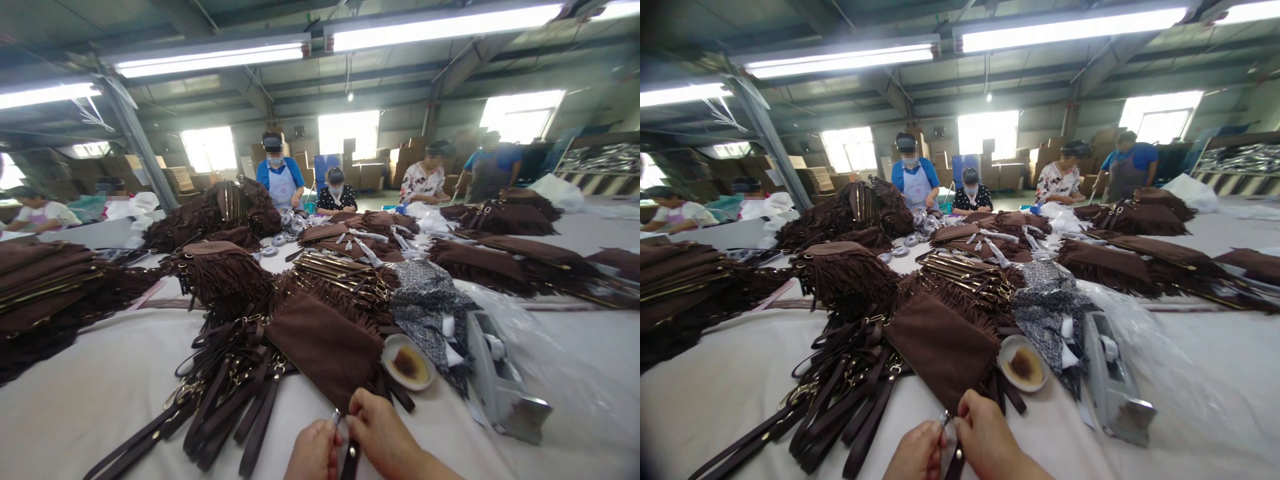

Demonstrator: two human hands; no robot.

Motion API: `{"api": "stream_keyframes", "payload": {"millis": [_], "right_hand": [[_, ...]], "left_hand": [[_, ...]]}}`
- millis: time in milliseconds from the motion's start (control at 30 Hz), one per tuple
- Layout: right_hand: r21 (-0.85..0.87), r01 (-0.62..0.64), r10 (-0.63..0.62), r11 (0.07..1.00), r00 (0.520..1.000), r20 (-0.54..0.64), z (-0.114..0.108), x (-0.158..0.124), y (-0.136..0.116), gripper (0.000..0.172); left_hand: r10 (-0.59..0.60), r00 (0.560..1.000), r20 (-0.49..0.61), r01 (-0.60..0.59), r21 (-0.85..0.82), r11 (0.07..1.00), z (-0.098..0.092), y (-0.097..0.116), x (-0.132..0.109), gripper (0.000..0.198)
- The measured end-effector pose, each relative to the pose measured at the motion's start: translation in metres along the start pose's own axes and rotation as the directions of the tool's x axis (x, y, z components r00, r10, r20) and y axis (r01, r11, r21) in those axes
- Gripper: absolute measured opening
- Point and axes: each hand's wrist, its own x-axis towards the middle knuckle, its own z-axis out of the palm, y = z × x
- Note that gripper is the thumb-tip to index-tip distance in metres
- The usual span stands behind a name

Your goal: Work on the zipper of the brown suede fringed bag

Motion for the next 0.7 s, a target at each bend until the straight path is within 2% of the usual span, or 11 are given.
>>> {"api": "stream_keyframes", "payload": {"millis": [67,133,200,267,367,433,567,700], "right_hand": [[0.064,0.005,-0.006,0.998,1.000,0.013,-0.005,-0.005,-0.005,0.014],[0.136,-0.047,0.037,0.990,0.996,0.078,-0.006,-0.009,-0.011,0.023],[0.187,-0.099,0.077,0.977,0.990,0.119,-0.004,-0.012,-0.018,0.030],[0.222,-0.110,0.097,0.969,0.993,0.065,-0.003,-0.012,-0.022,0.029],[0.281,-0.109,0.123,0.953,0.992,-0.033,-0.002,-0.011,-0.020,0.028],[0.298,-0.128,0.142,0.946,0.990,-0.025,-0.001,-0.010,-0.015,0.029],[0.305,-0.202,0.170,0.931,0.977,0.129,0.007,-0.010,-0.004,0.024],[0.511,-0.284,0.180,0.811,0.953,0.243,0.020,-0.008,0.005,0.027]], "left_hand": [[0.034,0.999,-0.028,-0.030,0.138,0.990,-0.002,-0.002,0.002,0.054],[0.163,0.984,-0.069,-0.131,0.334,0.933,-0.004,-0.003,0.003,0.049],[0.339,0.938,-0.074,-0.248,0.538,0.805,-0.004,-0.004,0.002,0.044],[0.448,0.892,-0.055,-0.300,0.668,0.681,-0.004,-0.004,0.000,0.041],[0.474,0.877,-0.075,-0.280,0.722,0.633,-0.002,-0.004,-0.004,0.040],[0.471,0.878,-0.083,-0.276,0.717,0.640,-0.002,-0.003,-0.005,0.039],[0.436,0.896,-0.085,-0.269,0.677,0.685,-0.003,-0.003,-0.005,0.037],[0.415,0.906,-0.084,-0.260,0.662,0.703,-0.006,-0.003,-0.004,0.037]]}}
